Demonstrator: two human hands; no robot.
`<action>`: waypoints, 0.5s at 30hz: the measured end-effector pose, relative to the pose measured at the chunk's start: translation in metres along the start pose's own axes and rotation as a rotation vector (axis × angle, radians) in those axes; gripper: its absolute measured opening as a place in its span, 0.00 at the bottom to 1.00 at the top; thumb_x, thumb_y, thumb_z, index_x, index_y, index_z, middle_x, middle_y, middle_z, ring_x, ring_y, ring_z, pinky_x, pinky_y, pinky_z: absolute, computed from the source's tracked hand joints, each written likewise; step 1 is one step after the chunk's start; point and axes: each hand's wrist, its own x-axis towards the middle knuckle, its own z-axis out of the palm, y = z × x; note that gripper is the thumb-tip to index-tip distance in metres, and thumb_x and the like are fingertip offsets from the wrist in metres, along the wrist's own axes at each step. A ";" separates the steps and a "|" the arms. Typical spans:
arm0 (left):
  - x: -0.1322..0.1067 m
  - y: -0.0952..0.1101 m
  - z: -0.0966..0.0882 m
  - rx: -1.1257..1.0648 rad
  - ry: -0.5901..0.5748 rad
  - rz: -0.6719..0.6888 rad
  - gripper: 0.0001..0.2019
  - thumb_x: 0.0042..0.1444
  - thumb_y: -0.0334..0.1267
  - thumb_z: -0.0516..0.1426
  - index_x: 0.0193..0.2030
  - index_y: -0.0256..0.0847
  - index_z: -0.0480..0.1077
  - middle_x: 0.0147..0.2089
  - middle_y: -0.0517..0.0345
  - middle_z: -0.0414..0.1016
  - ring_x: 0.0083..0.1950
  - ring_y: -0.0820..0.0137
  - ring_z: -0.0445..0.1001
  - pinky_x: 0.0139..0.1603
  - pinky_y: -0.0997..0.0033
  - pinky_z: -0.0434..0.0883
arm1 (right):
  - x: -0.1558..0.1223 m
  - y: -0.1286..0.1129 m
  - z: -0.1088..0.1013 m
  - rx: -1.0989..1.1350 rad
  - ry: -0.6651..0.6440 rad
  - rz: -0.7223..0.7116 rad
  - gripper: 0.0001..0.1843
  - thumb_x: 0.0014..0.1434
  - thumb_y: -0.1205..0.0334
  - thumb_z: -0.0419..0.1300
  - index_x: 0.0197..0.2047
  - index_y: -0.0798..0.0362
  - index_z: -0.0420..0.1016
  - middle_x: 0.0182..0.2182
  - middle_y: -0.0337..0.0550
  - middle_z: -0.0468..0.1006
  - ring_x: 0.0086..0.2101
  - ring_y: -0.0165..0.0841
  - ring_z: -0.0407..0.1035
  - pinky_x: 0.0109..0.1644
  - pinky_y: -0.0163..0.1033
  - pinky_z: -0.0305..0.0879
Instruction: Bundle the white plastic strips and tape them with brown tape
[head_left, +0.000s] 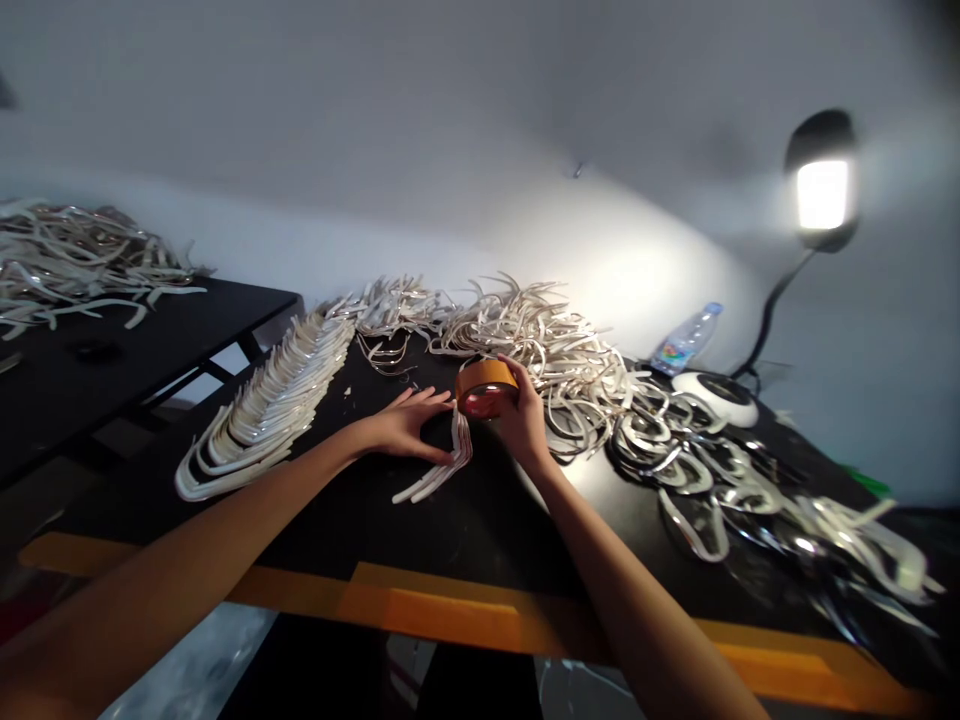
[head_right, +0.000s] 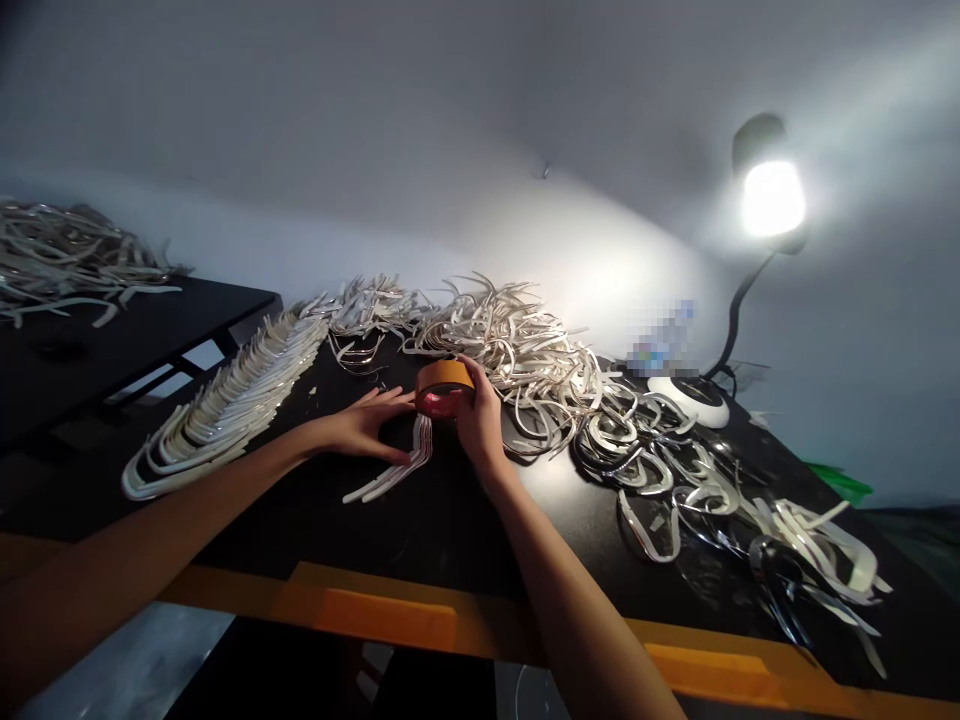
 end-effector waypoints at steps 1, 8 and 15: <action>0.000 0.000 0.000 -0.002 0.001 -0.006 0.55 0.49 0.72 0.63 0.78 0.52 0.51 0.82 0.47 0.42 0.82 0.45 0.35 0.78 0.37 0.32 | 0.000 0.001 0.002 -0.001 -0.015 -0.008 0.37 0.55 0.74 0.50 0.67 0.47 0.70 0.61 0.45 0.76 0.59 0.40 0.71 0.67 0.50 0.64; 0.005 -0.005 0.006 0.031 0.038 -0.023 0.59 0.47 0.75 0.63 0.79 0.50 0.49 0.82 0.44 0.43 0.82 0.46 0.36 0.79 0.40 0.35 | 0.006 0.005 0.009 -0.101 -0.199 -0.038 0.39 0.57 0.77 0.50 0.69 0.45 0.70 0.63 0.45 0.75 0.61 0.40 0.69 0.69 0.49 0.62; 0.005 -0.002 0.003 0.034 0.028 -0.001 0.57 0.48 0.74 0.63 0.79 0.49 0.51 0.82 0.47 0.44 0.82 0.46 0.38 0.79 0.41 0.35 | 0.010 0.006 0.005 -0.120 -0.243 -0.024 0.41 0.57 0.78 0.49 0.71 0.44 0.68 0.63 0.44 0.75 0.61 0.40 0.71 0.68 0.49 0.64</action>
